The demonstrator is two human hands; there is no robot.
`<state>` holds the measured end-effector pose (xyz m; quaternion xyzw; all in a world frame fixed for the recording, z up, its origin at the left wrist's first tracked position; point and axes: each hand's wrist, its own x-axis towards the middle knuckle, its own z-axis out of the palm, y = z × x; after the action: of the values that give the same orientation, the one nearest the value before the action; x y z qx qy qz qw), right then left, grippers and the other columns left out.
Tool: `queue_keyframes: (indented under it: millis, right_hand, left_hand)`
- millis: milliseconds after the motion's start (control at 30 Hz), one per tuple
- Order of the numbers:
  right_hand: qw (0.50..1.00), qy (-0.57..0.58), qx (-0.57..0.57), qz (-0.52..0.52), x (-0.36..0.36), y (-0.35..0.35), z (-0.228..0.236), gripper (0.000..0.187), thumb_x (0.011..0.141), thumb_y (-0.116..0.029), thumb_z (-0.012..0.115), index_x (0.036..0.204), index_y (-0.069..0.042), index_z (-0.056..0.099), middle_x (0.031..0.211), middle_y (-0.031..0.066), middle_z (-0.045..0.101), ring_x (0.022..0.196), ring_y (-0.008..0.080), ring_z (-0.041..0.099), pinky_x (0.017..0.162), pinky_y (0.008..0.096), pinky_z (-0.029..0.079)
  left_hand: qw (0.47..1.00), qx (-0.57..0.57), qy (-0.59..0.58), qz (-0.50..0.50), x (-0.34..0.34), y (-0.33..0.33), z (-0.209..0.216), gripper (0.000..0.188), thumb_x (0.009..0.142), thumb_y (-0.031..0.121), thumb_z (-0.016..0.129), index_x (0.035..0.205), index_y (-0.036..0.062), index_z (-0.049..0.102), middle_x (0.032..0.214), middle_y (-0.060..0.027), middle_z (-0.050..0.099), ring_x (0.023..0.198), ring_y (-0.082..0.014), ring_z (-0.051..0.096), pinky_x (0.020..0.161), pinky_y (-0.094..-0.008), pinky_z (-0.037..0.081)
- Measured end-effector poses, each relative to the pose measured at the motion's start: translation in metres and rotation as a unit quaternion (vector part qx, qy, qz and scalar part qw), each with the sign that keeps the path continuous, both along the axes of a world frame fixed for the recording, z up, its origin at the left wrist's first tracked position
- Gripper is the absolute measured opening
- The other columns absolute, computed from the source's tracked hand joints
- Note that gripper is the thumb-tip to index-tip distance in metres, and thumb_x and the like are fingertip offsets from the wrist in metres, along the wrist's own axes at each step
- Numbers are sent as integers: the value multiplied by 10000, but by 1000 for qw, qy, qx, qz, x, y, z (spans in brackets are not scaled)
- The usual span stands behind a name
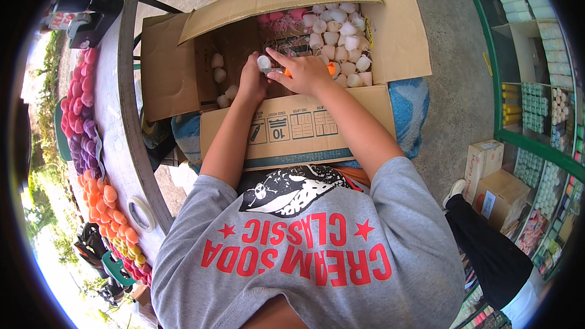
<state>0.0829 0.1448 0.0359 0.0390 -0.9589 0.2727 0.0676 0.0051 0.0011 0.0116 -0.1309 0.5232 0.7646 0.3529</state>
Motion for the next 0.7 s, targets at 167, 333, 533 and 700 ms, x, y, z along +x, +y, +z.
queue_keyframes:
  millis: [167,333,533,700]
  right_hand:
    - [1000,-21,13,-14,0,0,5,548,872,-562,462,1342,-280,452,657,97,646,588,283,637,520,401,491]
    - [996,-1,-40,-85,-7,3,-10,554,891,-531,463,1386,-294,382,610,82,617,553,292,609,517,395,465]
    - [998,-25,-18,-54,-1,6,-3,615,865,-579,460,1399,-293,355,620,73,635,567,281,628,516,400,475]
    - [998,-65,15,-2,1,4,2,665,858,-596,458,1424,-282,308,594,93,620,557,279,622,507,400,466]
  left_hand:
    - [1000,-17,14,-18,3,0,9,257,936,330,397,844,118,510,675,-11,542,493,-120,449,427,-250,332]
    - [997,4,37,-66,4,-2,9,257,942,307,391,818,103,485,592,-14,473,430,-99,385,385,-248,307]
    - [1000,0,-21,8,3,-2,10,246,919,297,418,775,113,495,589,-5,468,429,-95,368,380,-247,285]
    - [999,-40,-18,18,3,0,8,244,917,301,412,761,129,488,580,8,452,422,-92,359,380,-248,280]
